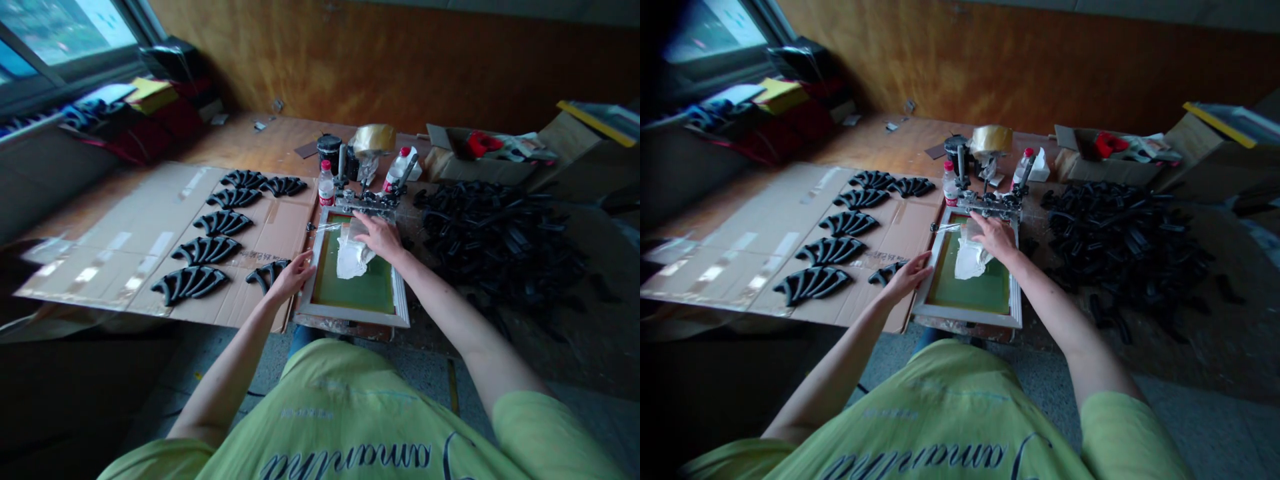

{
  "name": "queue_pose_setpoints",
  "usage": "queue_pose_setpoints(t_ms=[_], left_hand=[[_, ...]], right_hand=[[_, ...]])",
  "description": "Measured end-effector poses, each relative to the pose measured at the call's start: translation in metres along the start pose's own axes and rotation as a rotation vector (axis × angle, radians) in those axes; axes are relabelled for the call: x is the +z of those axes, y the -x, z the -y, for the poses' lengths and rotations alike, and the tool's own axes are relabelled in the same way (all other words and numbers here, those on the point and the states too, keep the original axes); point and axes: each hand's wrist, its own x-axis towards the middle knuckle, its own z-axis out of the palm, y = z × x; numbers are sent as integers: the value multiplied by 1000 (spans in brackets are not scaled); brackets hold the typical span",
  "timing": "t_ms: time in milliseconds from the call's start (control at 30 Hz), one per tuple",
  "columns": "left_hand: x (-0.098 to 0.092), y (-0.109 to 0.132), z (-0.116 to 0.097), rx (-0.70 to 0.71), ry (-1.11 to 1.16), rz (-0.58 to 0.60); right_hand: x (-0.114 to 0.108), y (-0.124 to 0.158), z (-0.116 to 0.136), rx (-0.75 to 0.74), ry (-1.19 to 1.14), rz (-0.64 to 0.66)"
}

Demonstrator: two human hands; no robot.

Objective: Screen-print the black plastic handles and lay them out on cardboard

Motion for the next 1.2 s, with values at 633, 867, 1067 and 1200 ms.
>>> queue_pose_setpoints(t_ms=[633,867,1067,1200], left_hand=[[34,-21,-127,301,374,-270],[104,32,-26,-303,523,83],[26,28,6,-258,458,-311],[-52,39,58,-390,66,-603]], right_hand=[[67,88,-8,284,141,184],[56,99,56,57,-111,23],[35,132,-29,88,-48,-44],[26,170,-140,482,226,187]])
